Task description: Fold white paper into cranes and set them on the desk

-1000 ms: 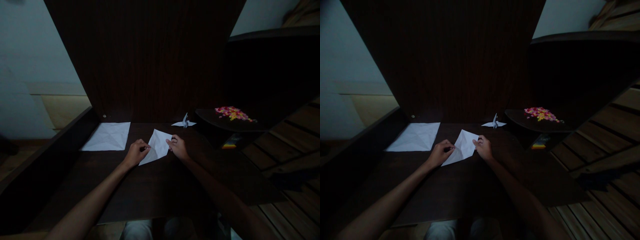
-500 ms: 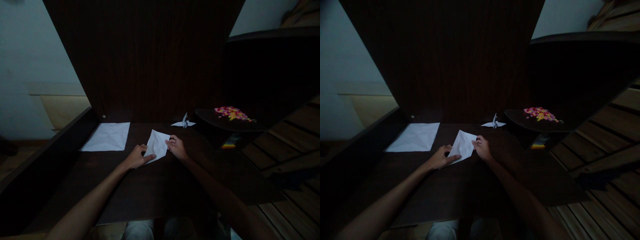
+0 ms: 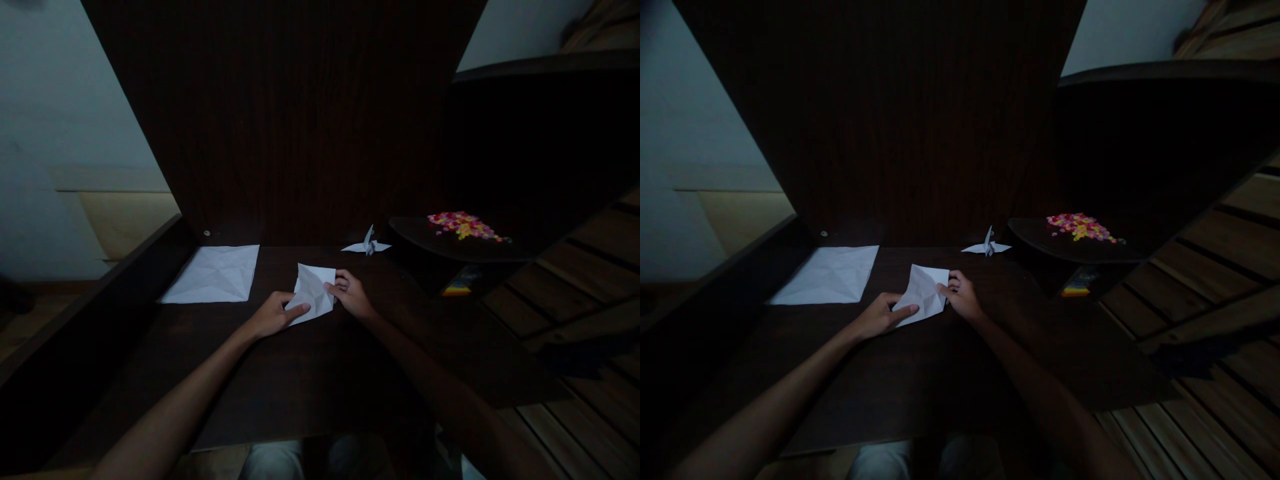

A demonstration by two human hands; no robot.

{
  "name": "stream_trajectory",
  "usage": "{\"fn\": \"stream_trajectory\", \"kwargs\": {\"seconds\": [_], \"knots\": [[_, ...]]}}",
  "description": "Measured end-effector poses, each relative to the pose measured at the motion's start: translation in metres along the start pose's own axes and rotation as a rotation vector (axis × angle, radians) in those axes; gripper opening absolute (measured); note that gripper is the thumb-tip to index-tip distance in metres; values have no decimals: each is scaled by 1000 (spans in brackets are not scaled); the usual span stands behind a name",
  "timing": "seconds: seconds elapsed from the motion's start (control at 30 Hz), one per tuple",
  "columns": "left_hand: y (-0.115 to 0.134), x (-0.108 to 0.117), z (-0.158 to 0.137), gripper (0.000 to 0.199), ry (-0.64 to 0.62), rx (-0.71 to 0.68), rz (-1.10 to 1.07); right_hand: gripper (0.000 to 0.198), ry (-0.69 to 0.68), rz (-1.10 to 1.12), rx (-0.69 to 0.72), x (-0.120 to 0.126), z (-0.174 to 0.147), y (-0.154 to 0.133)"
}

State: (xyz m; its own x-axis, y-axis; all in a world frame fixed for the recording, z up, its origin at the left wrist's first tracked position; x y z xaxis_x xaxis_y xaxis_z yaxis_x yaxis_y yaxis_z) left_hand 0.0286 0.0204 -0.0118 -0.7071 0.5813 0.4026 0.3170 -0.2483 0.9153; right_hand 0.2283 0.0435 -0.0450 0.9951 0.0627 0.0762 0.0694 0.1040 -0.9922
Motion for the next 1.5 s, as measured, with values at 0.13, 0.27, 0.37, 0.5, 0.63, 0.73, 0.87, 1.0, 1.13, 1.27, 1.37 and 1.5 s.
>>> {"fn": "stream_trajectory", "kwargs": {"seconds": [0.13,0.27,0.37,0.5,0.63,0.73,0.87,1.0,1.13,1.27,1.37,1.5], "knots": [[-1,0,1,39,32,-4,-26,51,-42,176,-67,-5,-2,-3],[-1,0,1,41,50,4,-53,57,-30,233,-64,-5,-2,-4],[0,0,1,40,59,14,-56,60,-27,255,-54,-5,-2,-5],[3,1,0,38,63,23,-52,66,-6,271,-42,-6,-3,-7],[4,1,-1,39,40,53,-84,72,28,256,-27,-6,-4,-10],[5,0,-1,39,33,43,-104,75,37,236,-4,-7,-5,-12],[5,1,1,39,68,3,-118,75,0,221,-3,-8,-7,-12],[3,2,2,36,113,1,-116,67,-98,179,-9,-11,-8,-11],[2,3,2,33,113,-13,-111,45,-191,159,0,-14,-9,-10],[1,3,1,32,84,-6,-115,38,-226,131,-18,-15,-9,-8],[0,1,1,33,66,5,-111,39,-212,96,-16,-15,-8,-6],[4,-2,0,32,38,0,-107,38,-180,43,12,-14,-7,-7]]}}
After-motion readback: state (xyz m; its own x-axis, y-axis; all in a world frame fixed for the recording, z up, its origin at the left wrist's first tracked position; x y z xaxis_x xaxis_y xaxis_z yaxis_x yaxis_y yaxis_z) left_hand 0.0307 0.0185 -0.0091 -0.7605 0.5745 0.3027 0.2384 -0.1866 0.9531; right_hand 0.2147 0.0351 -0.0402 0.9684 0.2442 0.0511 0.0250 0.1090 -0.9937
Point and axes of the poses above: each hand's wrist, its own z-axis towards the middle knuckle, its own x-axis out of the back of the hand, y = z × x, the point moved 3 cm from there along z, towards the middle knuckle, and after that the axes turned 6 degrees about -y, right-handed, at the moved point
